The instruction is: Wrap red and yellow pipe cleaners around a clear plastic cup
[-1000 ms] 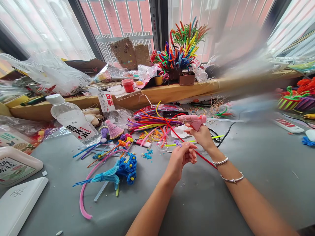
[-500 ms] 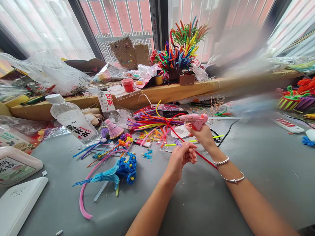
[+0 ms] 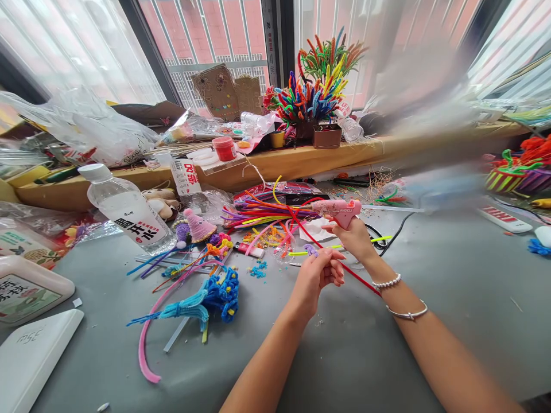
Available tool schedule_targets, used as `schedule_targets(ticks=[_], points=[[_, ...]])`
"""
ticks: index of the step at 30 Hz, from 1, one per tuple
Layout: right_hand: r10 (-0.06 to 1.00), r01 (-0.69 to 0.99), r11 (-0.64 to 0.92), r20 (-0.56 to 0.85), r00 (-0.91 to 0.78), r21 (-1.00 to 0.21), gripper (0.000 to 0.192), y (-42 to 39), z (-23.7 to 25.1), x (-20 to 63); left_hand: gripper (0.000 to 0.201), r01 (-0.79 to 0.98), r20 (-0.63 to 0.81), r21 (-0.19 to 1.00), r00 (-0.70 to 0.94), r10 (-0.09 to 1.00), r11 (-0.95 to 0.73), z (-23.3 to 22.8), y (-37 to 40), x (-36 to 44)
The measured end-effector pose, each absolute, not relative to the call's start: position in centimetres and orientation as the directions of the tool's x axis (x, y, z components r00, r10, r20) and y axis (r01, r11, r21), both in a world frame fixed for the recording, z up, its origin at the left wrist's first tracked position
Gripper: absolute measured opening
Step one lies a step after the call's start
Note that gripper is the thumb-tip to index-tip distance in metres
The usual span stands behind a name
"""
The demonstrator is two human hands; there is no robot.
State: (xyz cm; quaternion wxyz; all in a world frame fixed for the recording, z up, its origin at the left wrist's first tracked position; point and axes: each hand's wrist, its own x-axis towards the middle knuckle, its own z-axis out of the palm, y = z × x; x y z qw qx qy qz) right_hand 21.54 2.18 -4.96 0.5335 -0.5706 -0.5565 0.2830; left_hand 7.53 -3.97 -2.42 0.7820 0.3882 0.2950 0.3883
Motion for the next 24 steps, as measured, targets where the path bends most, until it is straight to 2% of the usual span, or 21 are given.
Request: schedule_targets(ticks=[6,10,13,17,24], points=[[0.932,0.347,0.193,0.282,0.227,-0.918,0.026,2.0,-4.5,21.3,0.033,-0.386,-0.150,0.834,0.528,0.836,0.393,-2.5,-4.0,7.5],[0.915,0.413,0.150,0.285,0.287,-0.898,0.017,1.5,-3.8,21.3,0.034,-0.378,-0.152,0.835,0.540,0.828,0.400,-2.7,-4.0,7.5],[0.900,0.446,0.127,0.293,0.324,-0.886,0.019,1.4,-3.6,21.4,0.034,-0.382,-0.143,0.835,0.543,0.827,0.395,-2.7,-4.0,7.5],[0.916,0.403,0.170,0.296,0.272,-0.899,0.014,1.6,-4.1,21.3,0.035,-0.383,-0.148,0.835,0.535,0.832,0.395,-2.6,-4.0,7.5],[0.926,0.311,0.225,0.302,0.227,-0.923,0.029,1.7,-4.1,21.0,0.036,-0.379,-0.146,0.837,0.541,0.829,0.395,-2.6,-3.9,7.5]])
